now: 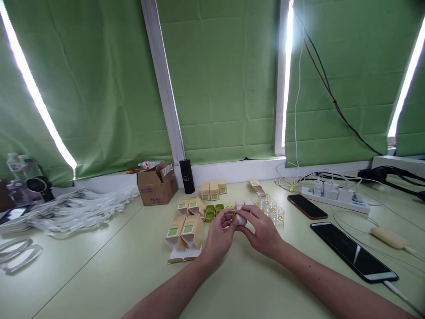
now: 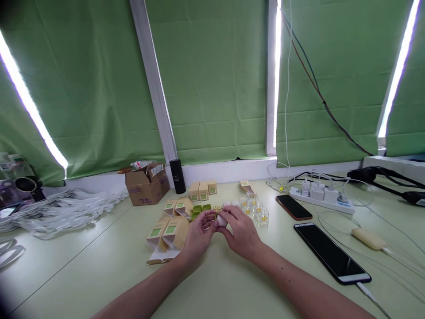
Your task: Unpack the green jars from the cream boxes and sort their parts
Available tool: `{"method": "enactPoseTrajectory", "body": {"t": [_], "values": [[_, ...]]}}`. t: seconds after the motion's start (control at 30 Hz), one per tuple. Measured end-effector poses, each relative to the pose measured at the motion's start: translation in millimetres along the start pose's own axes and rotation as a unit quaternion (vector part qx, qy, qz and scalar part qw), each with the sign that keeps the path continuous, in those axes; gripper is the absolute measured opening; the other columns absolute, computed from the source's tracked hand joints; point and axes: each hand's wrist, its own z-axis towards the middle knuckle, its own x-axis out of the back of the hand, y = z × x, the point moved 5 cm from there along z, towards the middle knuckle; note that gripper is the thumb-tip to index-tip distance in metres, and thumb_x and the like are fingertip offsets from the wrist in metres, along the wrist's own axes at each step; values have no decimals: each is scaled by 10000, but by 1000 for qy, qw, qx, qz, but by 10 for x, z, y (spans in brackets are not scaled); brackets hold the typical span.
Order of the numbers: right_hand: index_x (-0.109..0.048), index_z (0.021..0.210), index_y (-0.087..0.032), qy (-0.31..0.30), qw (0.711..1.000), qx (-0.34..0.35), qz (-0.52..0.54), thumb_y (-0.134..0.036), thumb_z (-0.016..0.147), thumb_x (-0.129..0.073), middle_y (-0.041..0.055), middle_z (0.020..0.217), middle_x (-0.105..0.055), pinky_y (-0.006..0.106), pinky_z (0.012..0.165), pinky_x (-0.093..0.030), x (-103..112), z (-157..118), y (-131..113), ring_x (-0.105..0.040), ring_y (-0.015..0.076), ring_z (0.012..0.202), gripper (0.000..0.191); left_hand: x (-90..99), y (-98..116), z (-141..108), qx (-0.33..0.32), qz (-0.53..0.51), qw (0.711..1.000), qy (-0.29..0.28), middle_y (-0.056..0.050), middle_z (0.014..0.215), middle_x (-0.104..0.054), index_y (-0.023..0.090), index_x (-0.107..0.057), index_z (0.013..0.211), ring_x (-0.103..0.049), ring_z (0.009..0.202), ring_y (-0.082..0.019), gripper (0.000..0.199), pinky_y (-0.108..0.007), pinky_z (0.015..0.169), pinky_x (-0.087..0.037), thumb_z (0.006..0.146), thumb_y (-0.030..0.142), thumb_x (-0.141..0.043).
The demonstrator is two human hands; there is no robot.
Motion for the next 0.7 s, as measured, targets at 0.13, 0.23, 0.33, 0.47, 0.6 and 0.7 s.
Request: {"method": "enactPoseTrajectory", "body": {"t": [0.13, 0.23, 0.33, 0.47, 0.6, 0.7], "values": [[-625, 1276, -237, -9, 999, 9, -34, -257, 1007, -568, 123, 1166, -659, 394, 752, -617, -4, 11, -15, -705, 255, 947, 275, -8, 13, -10, -4, -2, 1000, -8, -90, 1014, -691, 172, -614, 1092, -718, 943, -212, 351, -376, 839, -631, 882, 435, -713], [-607, 1291, -226, -14, 998, 35, -46, -252, 1024, -537, 131, 1161, -663, 376, 764, -618, -4, 9, -40, -713, 245, 937, 277, 1, 46, -24, -11, 26, 1000, -13, -96, 1042, -693, 176, -604, 1104, -721, 941, -207, 298, -365, 831, -628, 919, 402, -661], [-588, 1311, -203, -24, 994, 61, -88, -242, 1042, -494, 142, 1153, -667, 369, 760, -607, -4, 10, -76, -714, 243, 921, 288, 4, 101, -52, -32, 90, 995, -25, -101, 1085, -706, 185, -606, 1145, -725, 953, -203, 255, -356, 842, -624, 953, 353, -611], [-572, 1320, -176, -34, 986, 86, -140, -240, 1056, -460, 154, 1153, -669, 352, 727, -586, 6, 17, -126, -708, 237, 890, 294, -14, 163, -89, -59, 139, 988, -46, -117, 1140, -718, 188, -600, 1208, -730, 980, -207, 263, -362, 881, -625, 973, 302, -568], [-555, 1313, -156, -42, 981, 99, -164, -180, 1050, -429, 167, 1174, -663, 356, 753, -580, 3, 26, -165, -701, 247, 938, 293, -29, 186, -95, -67, 147, 986, -39, -117, 1147, -725, 185, -595, 1204, -737, 971, -201, 253, -355, 894, -623, 966, 261, -555], [-550, 1293, -136, -51, 978, 102, -177, -117, 1022, -427, 181, 1195, -652, 375, 797, -581, -26, 25, -178, -689, 267, 1001, 298, -39, 189, -86, -62, 148, 987, -33, -103, 1120, -733, 190, -602, 1171, -737, 955, -191, 231, -350, 899, -617, 947, 218, -550]]}}
